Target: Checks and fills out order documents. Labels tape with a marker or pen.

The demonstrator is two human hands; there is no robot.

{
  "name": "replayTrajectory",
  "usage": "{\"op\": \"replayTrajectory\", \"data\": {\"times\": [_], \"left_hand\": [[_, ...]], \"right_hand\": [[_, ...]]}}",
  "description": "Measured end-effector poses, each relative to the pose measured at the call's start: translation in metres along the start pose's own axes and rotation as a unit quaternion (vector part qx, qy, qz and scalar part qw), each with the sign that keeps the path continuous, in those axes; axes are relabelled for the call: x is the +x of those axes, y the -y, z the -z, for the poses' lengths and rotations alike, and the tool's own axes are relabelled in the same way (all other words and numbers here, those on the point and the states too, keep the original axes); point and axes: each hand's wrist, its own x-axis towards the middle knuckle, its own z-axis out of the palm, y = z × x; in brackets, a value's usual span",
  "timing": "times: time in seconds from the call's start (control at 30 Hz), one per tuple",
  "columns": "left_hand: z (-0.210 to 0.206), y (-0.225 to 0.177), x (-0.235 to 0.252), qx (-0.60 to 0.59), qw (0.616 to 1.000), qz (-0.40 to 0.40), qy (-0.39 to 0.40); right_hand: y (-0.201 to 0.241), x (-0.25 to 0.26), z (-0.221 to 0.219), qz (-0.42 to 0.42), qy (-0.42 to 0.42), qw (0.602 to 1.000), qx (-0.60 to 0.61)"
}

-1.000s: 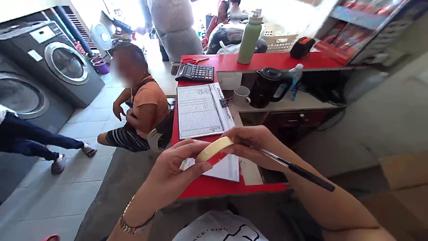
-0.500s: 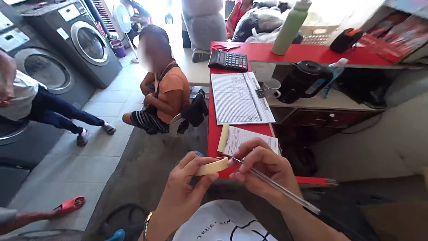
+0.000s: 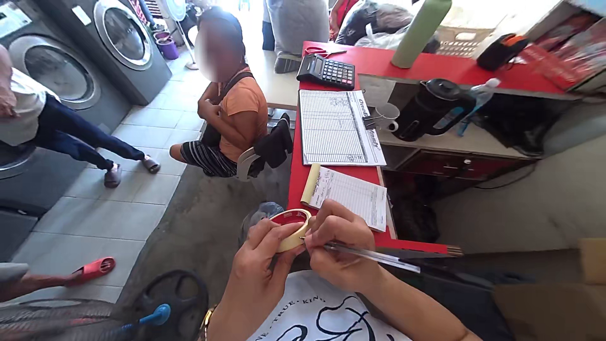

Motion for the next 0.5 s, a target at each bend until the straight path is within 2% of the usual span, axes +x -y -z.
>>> {"op": "replayTrajectory", "data": {"times": [0.1, 0.27, 0.4, 0.5], "left_hand": [[-0.0013, -0.0005, -0.0005, 0.0, 1.0, 0.001, -0.001], [-0.0012, -0.0001, 0.0002, -0.019, 1.0, -0.002, 0.0], [-0.002, 0.0015, 0.002, -0.056, 0.998, 0.0, 0.001], [-0.0018, 0.0008, 0.0031, -0.072, 0.997, 0.005, 0.004]], "right_hand": [[0.0, -0.0015, 0.0, 0.01, 0.003, 1.0, -0.017], [0.0011, -0.0006, 0.0007, 0.017, 0.0, 1.0, 0.005], [-0.0016, -0.0003, 0.0051, -0.006, -0.02, 0.998, 0.067], [-0.0011, 0.0004, 0.0064, 0.001, -0.017, 0.999, 0.051]]}}
